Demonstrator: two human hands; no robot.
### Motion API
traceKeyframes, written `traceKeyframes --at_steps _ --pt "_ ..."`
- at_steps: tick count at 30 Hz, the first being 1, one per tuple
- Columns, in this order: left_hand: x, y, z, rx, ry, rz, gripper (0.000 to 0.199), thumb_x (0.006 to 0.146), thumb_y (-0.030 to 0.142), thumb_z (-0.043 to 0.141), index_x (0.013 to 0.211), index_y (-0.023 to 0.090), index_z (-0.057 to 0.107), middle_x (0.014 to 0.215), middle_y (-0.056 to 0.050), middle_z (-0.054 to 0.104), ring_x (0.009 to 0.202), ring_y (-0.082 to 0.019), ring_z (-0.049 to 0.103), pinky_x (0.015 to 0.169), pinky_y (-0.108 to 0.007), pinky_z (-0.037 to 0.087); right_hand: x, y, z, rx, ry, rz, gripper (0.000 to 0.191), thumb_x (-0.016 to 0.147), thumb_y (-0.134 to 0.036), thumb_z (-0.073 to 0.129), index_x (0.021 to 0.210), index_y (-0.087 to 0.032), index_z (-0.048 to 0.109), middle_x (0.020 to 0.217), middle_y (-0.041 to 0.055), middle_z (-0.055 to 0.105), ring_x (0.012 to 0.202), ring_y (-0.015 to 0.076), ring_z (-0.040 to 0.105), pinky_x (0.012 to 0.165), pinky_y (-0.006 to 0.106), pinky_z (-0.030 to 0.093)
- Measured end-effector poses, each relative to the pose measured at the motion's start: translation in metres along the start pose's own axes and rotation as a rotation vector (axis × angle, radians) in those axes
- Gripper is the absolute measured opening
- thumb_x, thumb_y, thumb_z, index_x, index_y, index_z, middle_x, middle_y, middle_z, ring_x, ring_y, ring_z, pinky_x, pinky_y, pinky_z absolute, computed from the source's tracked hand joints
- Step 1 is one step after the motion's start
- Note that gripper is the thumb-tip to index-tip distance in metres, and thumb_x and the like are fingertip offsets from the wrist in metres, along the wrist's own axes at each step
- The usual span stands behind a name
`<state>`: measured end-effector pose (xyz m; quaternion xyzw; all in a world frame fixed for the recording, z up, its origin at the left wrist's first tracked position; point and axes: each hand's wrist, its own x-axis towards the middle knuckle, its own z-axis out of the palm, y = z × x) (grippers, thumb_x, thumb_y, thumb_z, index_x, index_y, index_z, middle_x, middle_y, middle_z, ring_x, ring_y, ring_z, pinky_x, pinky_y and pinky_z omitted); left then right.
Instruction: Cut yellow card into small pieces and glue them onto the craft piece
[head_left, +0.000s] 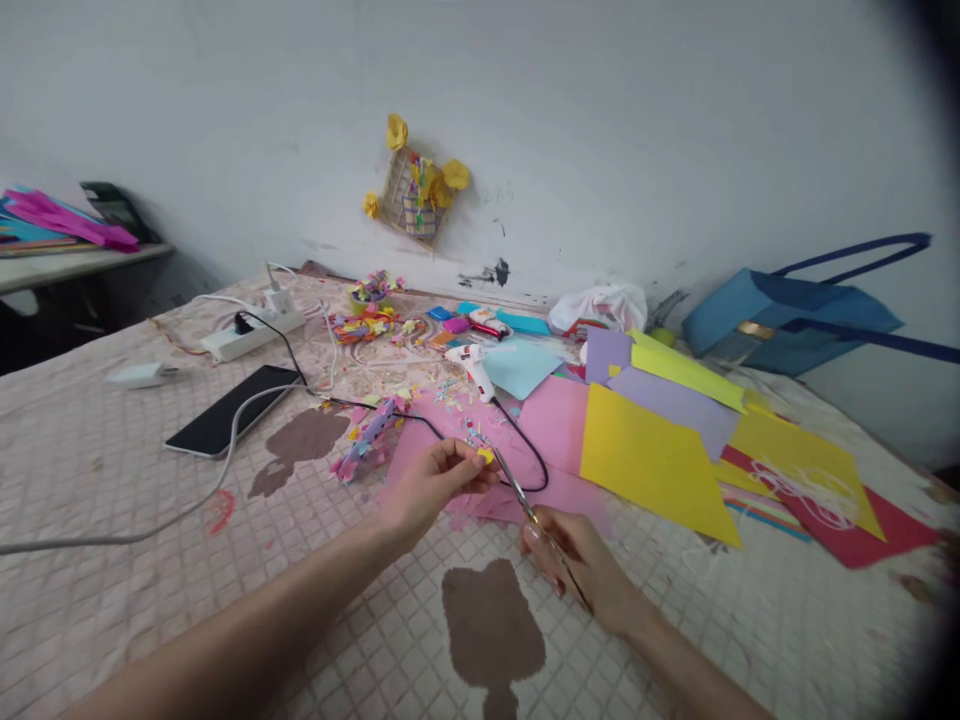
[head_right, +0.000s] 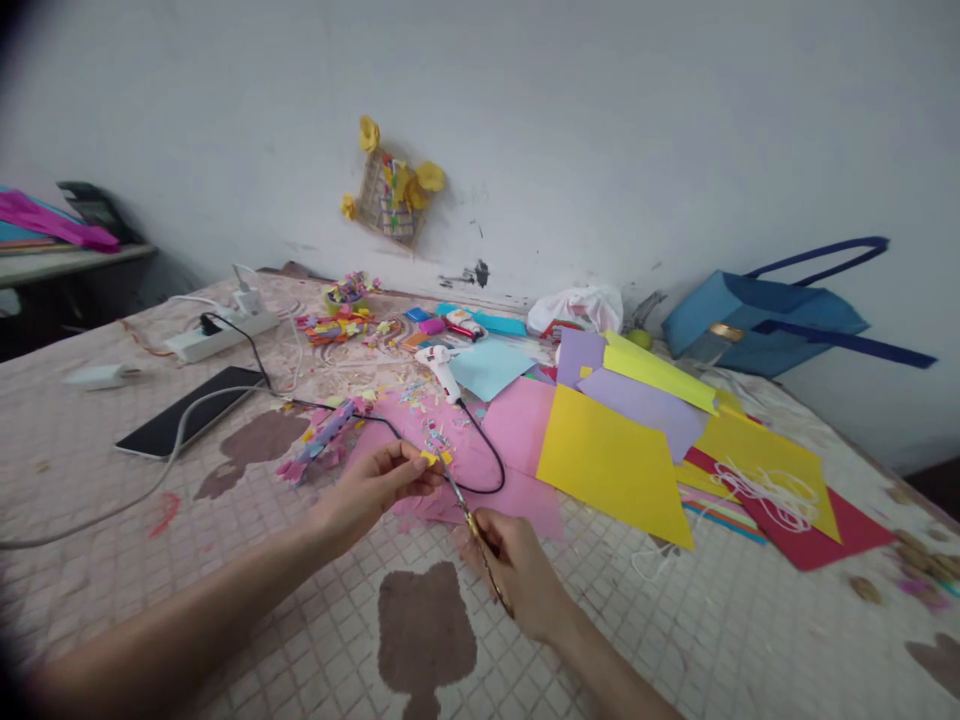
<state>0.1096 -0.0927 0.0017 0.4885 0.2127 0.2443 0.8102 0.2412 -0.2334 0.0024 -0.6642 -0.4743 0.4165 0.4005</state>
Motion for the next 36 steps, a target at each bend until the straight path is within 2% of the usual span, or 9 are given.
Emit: traceKeyframes --at_steps 15,36 --pt "-0.004 -0.008 0.005 0.044 0.014 0.042 0.016 0.076 0.028 0.059 0.074 0.013 0.055 0.074 -0.004 0.063 0.069 -0.011 0.057 0.070 -0.026 0.043 -0.002 -0.002 0.005 -0.123 0.021 -0.058 0.036 0.083 -0.047 0.041 0.062 -0.018 0.043 0.051 -0.0055 0.034 0.046 0.0087 0.034 0.042 0.021 0.025" --pt "-0.003 -0.010 0.005 0.018 0.013 0.045 0.017 0.074 0.027 0.062 0.073 0.013 0.054 0.073 -0.003 0.063 0.068 -0.011 0.057 0.067 -0.025 0.043 -0.002 0.003 0.004 -0.155 0.035 -0.042 0.037 0.083 -0.047 0.041 0.062 -0.017 0.045 0.048 -0.0059 0.036 0.043 0.0082 0.034 0.040 0.020 0.026"
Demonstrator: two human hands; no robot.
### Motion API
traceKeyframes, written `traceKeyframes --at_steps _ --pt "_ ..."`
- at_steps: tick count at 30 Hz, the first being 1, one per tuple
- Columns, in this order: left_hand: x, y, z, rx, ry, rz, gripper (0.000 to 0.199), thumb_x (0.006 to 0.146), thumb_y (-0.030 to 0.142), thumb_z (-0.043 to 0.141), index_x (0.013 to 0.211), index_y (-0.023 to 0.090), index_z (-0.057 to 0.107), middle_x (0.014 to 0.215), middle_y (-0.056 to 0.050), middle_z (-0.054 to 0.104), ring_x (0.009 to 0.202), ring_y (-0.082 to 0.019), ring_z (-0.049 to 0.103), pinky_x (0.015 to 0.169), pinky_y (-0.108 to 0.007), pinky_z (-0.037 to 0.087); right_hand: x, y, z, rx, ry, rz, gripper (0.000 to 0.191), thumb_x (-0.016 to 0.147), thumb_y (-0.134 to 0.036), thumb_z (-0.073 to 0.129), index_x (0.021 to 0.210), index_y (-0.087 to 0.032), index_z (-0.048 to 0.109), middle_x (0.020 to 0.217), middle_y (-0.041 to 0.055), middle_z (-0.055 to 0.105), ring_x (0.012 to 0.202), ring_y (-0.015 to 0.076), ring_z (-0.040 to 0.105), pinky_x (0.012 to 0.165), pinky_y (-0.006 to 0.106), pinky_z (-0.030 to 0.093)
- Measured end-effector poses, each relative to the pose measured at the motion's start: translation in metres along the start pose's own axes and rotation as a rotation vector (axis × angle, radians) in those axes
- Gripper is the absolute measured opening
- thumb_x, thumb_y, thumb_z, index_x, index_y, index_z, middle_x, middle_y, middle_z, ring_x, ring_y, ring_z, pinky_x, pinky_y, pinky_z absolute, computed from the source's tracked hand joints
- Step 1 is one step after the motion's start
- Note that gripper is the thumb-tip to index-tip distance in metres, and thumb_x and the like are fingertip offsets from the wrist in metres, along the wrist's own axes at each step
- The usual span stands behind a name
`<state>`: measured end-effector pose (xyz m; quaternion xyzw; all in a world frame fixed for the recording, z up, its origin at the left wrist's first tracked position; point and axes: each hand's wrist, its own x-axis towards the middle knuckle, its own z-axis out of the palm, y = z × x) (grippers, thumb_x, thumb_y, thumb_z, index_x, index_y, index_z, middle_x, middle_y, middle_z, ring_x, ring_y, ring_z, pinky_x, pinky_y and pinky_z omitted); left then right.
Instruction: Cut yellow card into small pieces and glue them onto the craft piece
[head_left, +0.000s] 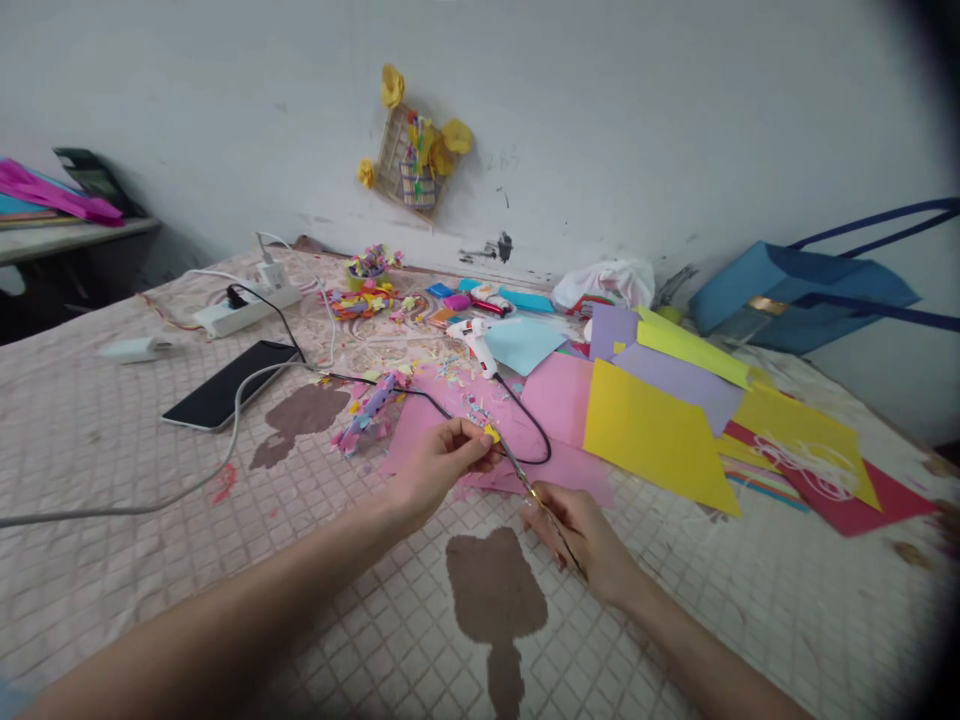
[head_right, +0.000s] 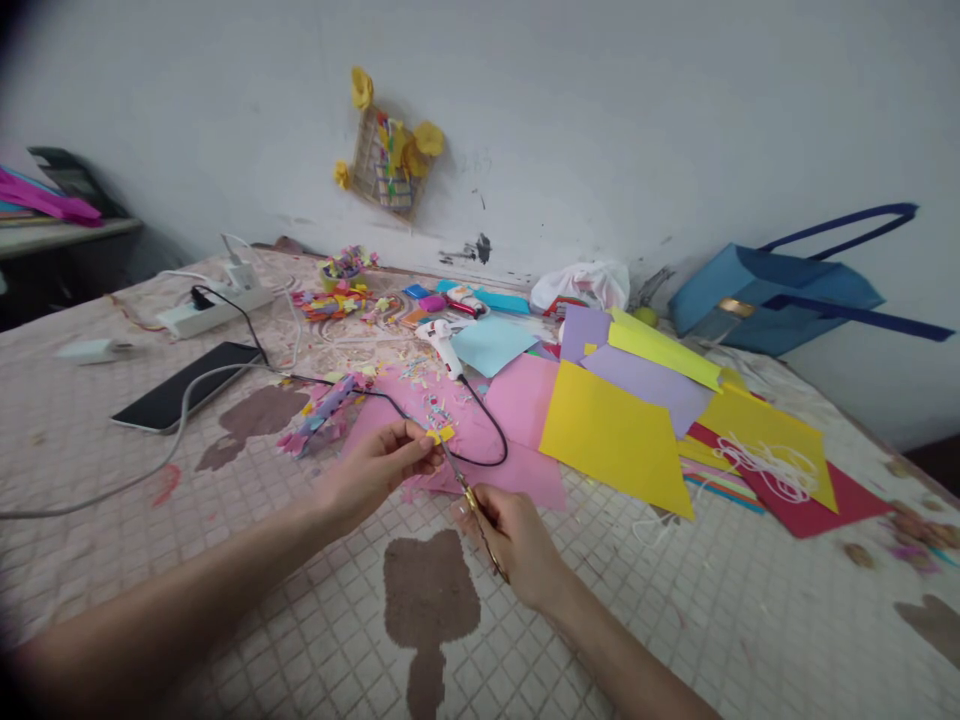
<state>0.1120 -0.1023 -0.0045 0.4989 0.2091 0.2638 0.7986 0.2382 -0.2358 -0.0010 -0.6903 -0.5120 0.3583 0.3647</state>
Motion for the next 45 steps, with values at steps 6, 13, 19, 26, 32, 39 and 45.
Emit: traceKeyframes --at_steps 6,13,19,26,32,39,45 --pt "0.0001 0.0001 -0.0001 0.007 0.010 -0.008 0.018 0.073 0.029 0.063 0.072 0.013 0.054 0.072 -0.003 0.063 0.066 -0.010 0.056 0.066 -0.025 0.043 0.0008 0.0013 0.0005 0.010 0.005 0.002 0.034 0.082 -0.045 0.044 0.061 -0.018 0.043 0.049 -0.0056 0.037 0.044 0.0082 0.034 0.040 0.020 0.027" --pt "0.0005 -0.0007 0.0000 -0.016 0.006 -0.022 0.017 0.073 0.028 0.063 0.073 0.013 0.054 0.075 -0.004 0.063 0.069 -0.011 0.057 0.069 -0.026 0.043 0.0007 -0.0016 0.0002 0.007 0.010 0.012 0.036 0.082 -0.047 0.042 0.061 -0.018 0.042 0.048 -0.0059 0.036 0.043 0.0082 0.034 0.040 0.021 0.026" --pt "0.0004 -0.0010 -0.0014 0.007 -0.012 -0.003 0.016 0.076 0.028 0.060 0.075 0.013 0.054 0.076 -0.004 0.062 0.071 -0.012 0.057 0.070 -0.027 0.043 0.0009 -0.0013 -0.0001 0.009 0.017 0.009 0.037 0.081 -0.048 0.045 0.059 -0.018 0.042 0.045 -0.0065 0.037 0.042 0.0086 0.034 0.042 0.021 0.025" --pt "0.0009 -0.0023 -0.0029 0.004 -0.015 -0.003 0.016 0.076 0.028 0.060 0.075 0.013 0.053 0.076 -0.005 0.063 0.071 -0.012 0.058 0.070 -0.027 0.043 0.0003 0.0009 -0.0010 0.013 0.002 -0.001 0.037 0.082 -0.047 0.044 0.059 -0.019 0.040 0.045 -0.0066 0.036 0.042 0.0084 0.033 0.042 0.022 0.024" --pt "0.0020 -0.0001 -0.0038 0.014 0.006 -0.009 0.019 0.073 0.029 0.062 0.075 0.013 0.054 0.072 -0.004 0.062 0.069 -0.012 0.058 0.067 -0.027 0.043 0.0011 0.0031 0.0000 0.008 0.007 -0.006 0.036 0.082 -0.045 0.045 0.059 -0.019 0.040 0.047 -0.0065 0.036 0.043 0.0081 0.033 0.042 0.021 0.025" --pt "0.0028 0.0007 -0.0048 0.018 0.003 -0.023 0.019 0.073 0.030 0.063 0.075 0.013 0.053 0.073 -0.004 0.063 0.069 -0.013 0.058 0.069 -0.028 0.044 0.0013 0.0038 -0.0016 -0.022 -0.004 -0.021 0.037 0.084 -0.045 0.042 0.058 -0.019 0.037 0.046 -0.0064 0.035 0.043 0.0084 0.033 0.042 0.021 0.025" --pt "0.0027 0.0014 -0.0053 0.038 -0.004 -0.025 0.020 0.074 0.031 0.062 0.075 0.013 0.054 0.074 -0.005 0.062 0.070 -0.013 0.058 0.071 -0.029 0.044 0.0003 0.0030 -0.0018 -0.034 0.006 -0.036 0.038 0.084 -0.045 0.041 0.057 -0.019 0.038 0.044 -0.0064 0.037 0.043 0.0090 0.034 0.044 0.022 0.026"
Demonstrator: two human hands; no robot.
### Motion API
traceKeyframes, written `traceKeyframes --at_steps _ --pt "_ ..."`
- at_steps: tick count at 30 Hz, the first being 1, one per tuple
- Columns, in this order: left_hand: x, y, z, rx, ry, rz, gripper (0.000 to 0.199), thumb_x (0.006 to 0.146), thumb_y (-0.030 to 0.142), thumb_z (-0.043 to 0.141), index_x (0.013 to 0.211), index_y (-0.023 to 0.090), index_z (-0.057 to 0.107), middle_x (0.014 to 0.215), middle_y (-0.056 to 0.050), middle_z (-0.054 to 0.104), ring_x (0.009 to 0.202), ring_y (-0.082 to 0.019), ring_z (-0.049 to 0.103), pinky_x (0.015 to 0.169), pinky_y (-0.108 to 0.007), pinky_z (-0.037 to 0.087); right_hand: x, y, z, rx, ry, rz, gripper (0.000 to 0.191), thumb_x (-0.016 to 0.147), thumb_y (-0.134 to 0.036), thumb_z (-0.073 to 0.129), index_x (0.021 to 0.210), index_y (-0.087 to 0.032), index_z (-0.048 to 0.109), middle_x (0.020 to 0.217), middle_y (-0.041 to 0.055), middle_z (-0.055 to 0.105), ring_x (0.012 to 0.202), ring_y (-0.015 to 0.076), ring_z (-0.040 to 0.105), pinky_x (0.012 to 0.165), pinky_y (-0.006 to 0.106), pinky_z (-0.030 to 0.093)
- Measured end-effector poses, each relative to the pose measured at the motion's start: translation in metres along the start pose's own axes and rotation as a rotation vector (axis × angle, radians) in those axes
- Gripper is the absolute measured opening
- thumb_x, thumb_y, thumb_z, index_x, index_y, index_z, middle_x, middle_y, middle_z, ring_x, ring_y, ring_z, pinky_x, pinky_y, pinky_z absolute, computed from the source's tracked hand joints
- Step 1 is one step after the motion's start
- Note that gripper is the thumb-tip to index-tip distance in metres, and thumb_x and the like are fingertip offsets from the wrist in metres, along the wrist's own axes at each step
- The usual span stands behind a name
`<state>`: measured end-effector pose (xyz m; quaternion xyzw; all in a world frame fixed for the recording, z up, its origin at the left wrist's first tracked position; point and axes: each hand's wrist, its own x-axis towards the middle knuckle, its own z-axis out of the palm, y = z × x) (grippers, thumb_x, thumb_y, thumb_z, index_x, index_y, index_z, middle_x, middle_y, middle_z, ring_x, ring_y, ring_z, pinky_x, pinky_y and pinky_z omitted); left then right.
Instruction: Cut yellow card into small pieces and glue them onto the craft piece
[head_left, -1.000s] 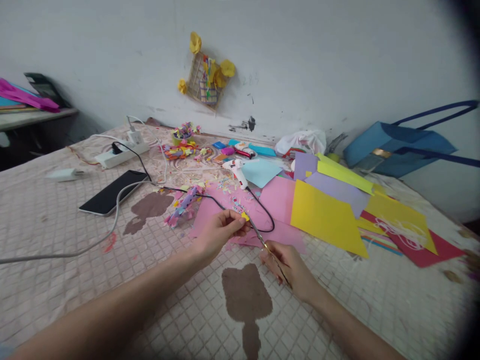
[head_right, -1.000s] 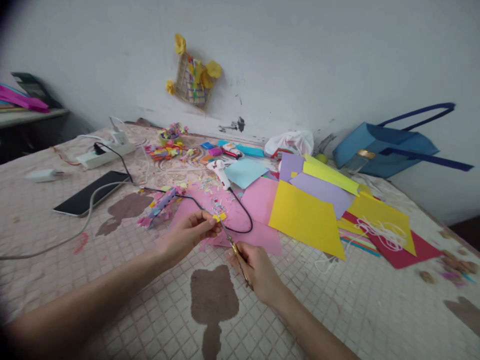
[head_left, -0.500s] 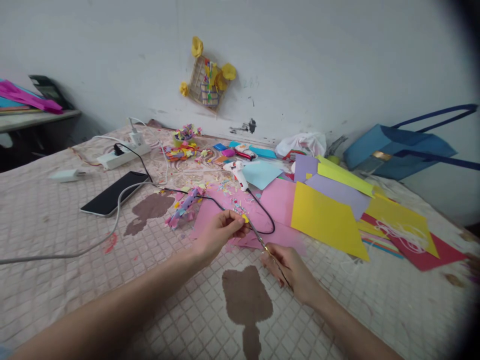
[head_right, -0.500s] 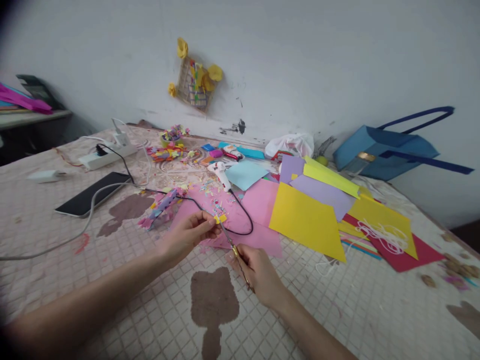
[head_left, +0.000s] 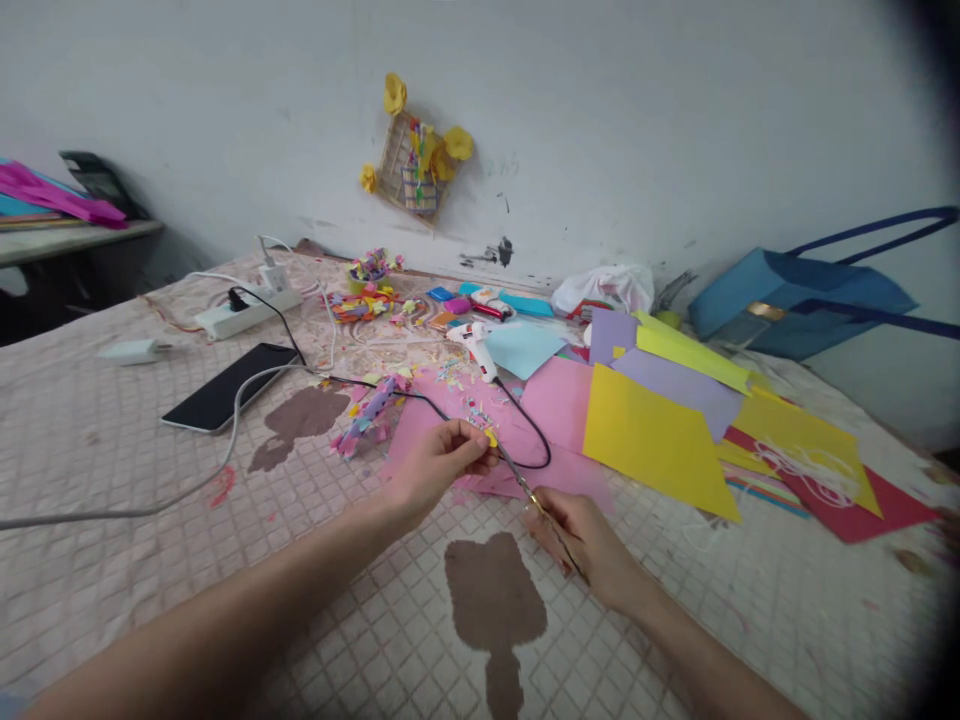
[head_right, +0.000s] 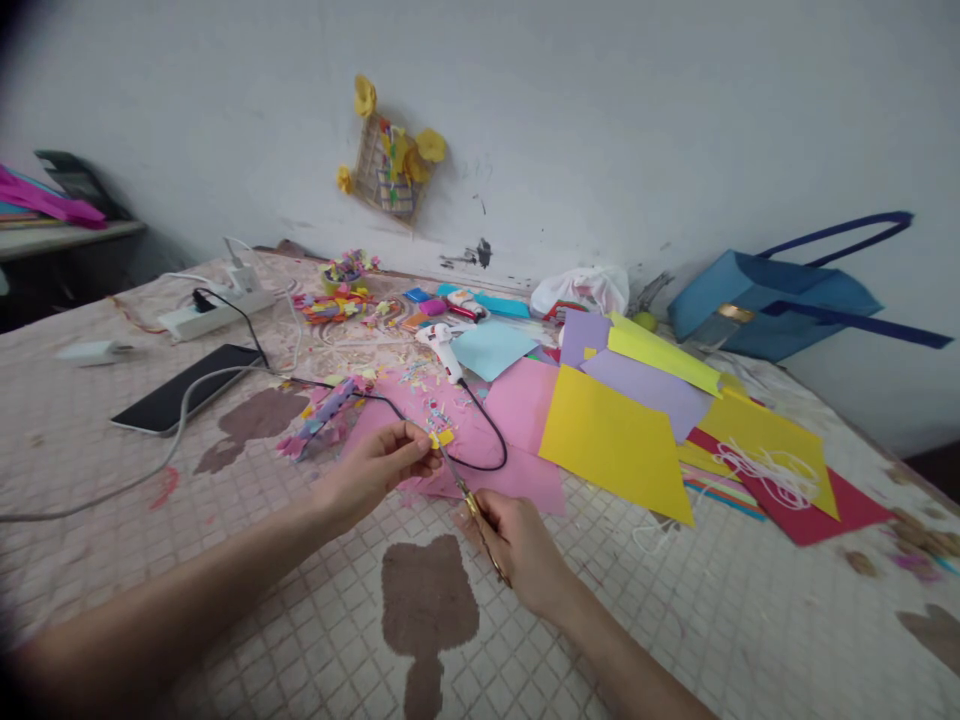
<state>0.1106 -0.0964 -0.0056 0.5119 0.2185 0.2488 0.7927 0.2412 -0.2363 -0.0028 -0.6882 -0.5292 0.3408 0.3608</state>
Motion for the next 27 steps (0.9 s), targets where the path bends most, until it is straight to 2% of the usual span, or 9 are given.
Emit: traceKeyframes --at_steps 27 --pt "0.0034 0.0016 -0.0050 0.099 -0.036 0.014 0.017 0.075 0.028 0.061 0.075 0.013 0.053 0.073 -0.003 0.062 0.068 -0.011 0.058 0.069 -0.026 0.045 0.0002 0.0019 -0.0056 -0.178 -0.036 -0.013 0.035 0.085 -0.043 0.040 0.060 -0.019 0.037 0.052 -0.0048 0.036 0.050 0.0098 0.032 0.046 0.022 0.024"
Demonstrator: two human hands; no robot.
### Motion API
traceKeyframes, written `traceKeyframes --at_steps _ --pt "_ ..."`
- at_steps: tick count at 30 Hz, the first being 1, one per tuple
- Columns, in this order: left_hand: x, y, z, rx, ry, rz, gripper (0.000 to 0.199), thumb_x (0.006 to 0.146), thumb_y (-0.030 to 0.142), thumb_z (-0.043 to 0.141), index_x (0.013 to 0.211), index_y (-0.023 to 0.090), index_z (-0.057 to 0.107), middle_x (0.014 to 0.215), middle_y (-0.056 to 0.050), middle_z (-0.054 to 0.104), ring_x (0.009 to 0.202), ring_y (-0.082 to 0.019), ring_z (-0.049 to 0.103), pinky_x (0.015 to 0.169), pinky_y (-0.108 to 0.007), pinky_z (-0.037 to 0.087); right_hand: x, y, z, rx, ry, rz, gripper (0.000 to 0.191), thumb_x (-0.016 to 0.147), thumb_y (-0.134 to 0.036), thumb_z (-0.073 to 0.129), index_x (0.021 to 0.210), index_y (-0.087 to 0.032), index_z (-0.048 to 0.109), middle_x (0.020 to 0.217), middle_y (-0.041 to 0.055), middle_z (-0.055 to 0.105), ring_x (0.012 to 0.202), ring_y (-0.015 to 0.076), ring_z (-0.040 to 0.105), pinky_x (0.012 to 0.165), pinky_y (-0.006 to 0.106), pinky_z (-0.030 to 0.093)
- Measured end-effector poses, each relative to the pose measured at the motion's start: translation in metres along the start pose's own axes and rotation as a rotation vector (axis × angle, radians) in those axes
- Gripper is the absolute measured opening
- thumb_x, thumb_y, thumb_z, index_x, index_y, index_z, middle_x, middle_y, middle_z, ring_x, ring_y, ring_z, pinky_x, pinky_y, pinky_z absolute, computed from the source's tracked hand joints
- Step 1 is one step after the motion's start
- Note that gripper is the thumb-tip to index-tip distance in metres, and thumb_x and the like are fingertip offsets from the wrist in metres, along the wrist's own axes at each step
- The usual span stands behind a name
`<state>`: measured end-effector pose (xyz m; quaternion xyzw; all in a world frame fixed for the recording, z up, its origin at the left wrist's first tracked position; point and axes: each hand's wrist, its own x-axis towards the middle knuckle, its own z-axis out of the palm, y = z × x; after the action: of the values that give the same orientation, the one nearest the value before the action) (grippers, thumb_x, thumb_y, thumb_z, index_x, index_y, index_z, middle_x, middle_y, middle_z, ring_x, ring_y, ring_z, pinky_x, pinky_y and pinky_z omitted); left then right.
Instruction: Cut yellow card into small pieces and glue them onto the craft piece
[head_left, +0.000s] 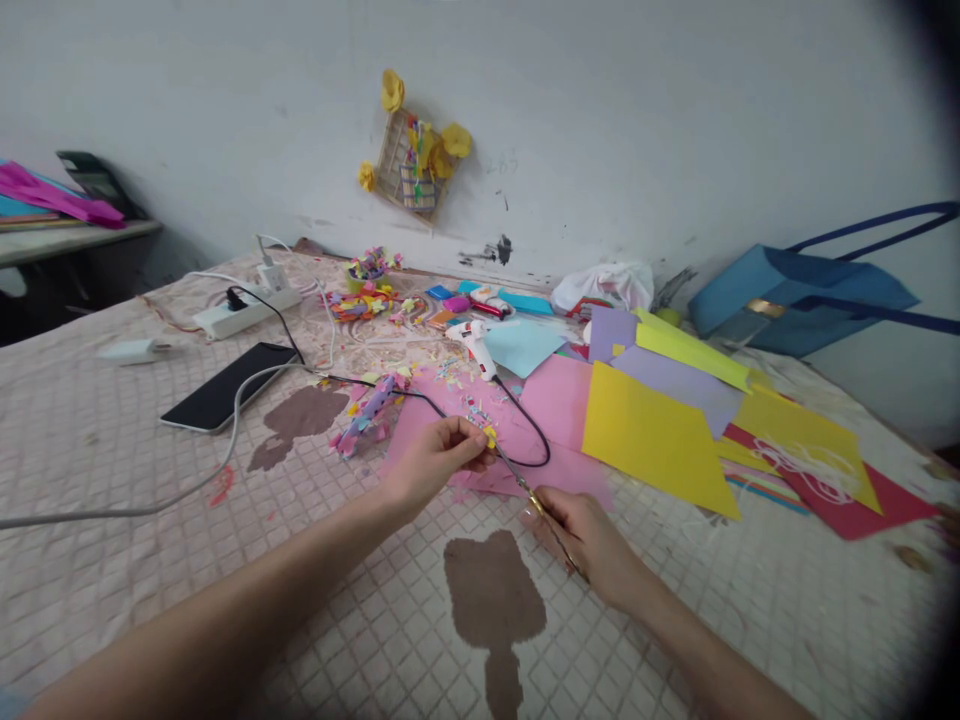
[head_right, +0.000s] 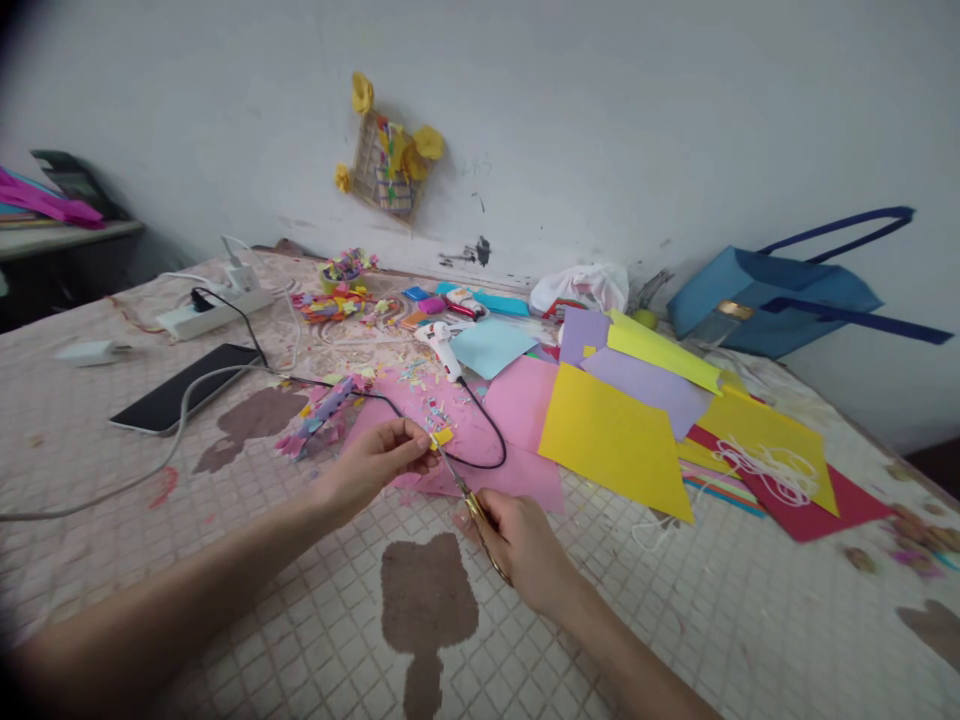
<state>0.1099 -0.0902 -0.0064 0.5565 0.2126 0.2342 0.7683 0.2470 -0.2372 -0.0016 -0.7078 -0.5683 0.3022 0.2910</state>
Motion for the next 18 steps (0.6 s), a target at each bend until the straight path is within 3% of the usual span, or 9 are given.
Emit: traceKeyframes --at_steps 8,18 --pt "0.001 0.000 -0.001 0.014 0.005 -0.004 0.019 0.074 0.030 0.061 0.075 0.012 0.053 0.070 -0.002 0.062 0.067 -0.010 0.058 0.068 -0.026 0.045 0.001 0.003 0.000 0.002 0.004 -0.012 0.034 0.084 -0.041 0.043 0.059 -0.018 0.038 0.052 -0.0050 0.037 0.050 0.0097 0.033 0.046 0.021 0.024" --pt "-0.003 -0.001 0.006 -0.051 0.049 -0.006 0.017 0.076 0.028 0.059 0.076 0.012 0.052 0.072 -0.004 0.062 0.068 -0.012 0.058 0.067 -0.026 0.044 -0.002 0.002 0.010 0.232 0.003 0.060 0.035 0.083 -0.044 0.044 0.061 -0.018 0.043 0.047 -0.0068 0.035 0.041 0.0077 0.033 0.041 0.020 0.024"
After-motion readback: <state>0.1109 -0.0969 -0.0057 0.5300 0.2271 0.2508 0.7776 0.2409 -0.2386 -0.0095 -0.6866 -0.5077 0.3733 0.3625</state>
